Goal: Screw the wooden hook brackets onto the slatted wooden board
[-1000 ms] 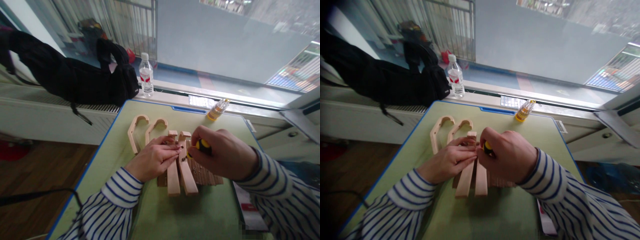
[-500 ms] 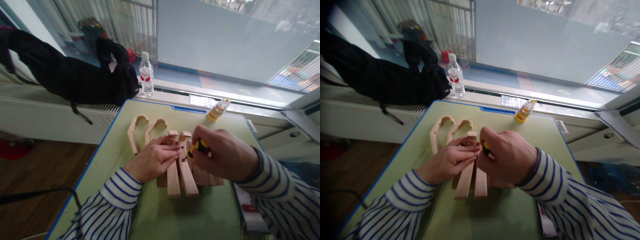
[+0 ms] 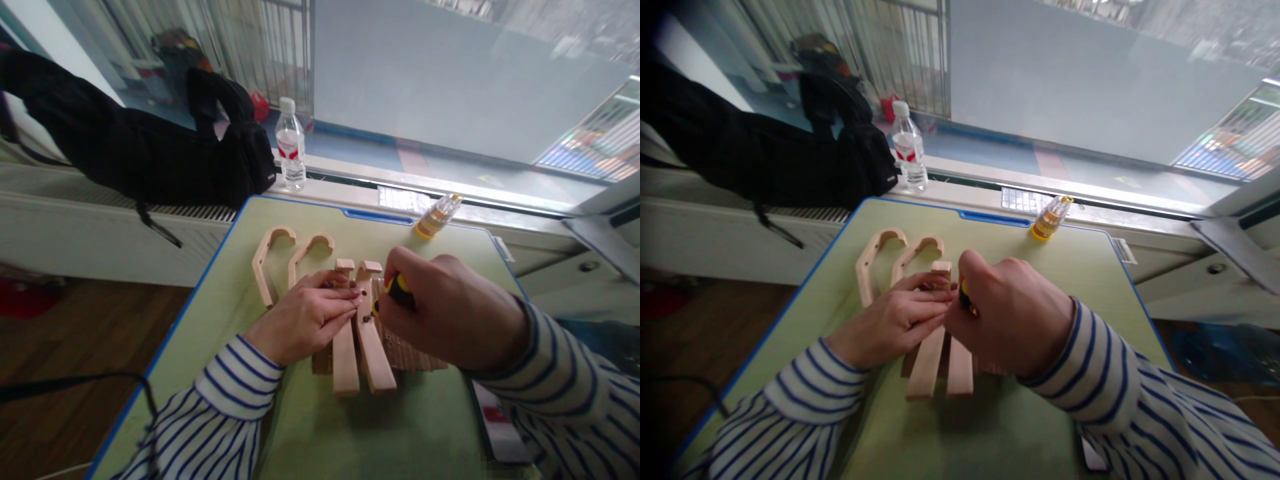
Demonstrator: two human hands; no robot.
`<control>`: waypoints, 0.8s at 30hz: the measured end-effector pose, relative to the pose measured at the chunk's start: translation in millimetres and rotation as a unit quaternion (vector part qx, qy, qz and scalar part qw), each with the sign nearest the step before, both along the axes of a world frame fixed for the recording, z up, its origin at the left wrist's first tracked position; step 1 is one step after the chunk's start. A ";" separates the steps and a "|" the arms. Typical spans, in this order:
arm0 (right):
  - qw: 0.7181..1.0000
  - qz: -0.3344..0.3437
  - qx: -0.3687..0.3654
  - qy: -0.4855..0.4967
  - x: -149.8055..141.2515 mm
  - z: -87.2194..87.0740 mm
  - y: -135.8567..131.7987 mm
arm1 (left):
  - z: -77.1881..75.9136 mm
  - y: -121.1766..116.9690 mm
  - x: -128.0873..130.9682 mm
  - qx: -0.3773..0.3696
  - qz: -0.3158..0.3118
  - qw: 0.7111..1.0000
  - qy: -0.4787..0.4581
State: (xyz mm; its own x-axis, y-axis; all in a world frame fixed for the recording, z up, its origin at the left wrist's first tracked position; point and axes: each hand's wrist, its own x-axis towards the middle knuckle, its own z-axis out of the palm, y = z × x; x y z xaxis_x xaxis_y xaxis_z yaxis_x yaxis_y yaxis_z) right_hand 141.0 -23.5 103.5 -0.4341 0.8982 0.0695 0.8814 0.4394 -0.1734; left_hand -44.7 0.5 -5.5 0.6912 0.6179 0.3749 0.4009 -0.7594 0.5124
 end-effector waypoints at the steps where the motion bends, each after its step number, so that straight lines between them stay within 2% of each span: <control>1: 1.000 -0.001 0.000 -0.003 -0.7 0.1 -0.1 | 0.9 -0.3 -0.2 -0.001 -0.001 1.000 0.000; 5: 1.000 0.011 -0.002 -0.006 1.0 1.4 -0.5 | 3.0 -0.9 -0.8 -0.009 0.003 1.000 -0.003; 12: 0.997 0.074 -0.001 -0.002 13.2 2.0 -2.3 | 0.5 -1.0 -1.2 -0.022 0.000 1.000 -0.003; 17: 0.987 0.157 0.011 0.021 13.1 1.4 -1.0 | 2.7 -1.7 -1.4 -0.033 0.001 0.999 0.011; 20: 0.978 0.205 0.019 -0.008 13.8 2.0 1.5 | 5.4 -1.8 -1.2 -0.030 -0.003 0.999 0.009; 24: 0.975 0.219 0.025 -0.020 15.4 -0.5 3.1 | 5.4 -1.2 -0.9 -0.027 -0.003 1.000 0.002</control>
State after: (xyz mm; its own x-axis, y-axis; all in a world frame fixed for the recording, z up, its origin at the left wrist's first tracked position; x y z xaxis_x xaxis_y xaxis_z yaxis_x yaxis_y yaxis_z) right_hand 156.5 -20.4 103.0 -0.7786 0.6218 0.0847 0.6127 0.7824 -0.1112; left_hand -45.7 -0.7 -0.1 0.6972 0.6324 0.3375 0.3983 -0.7332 0.5512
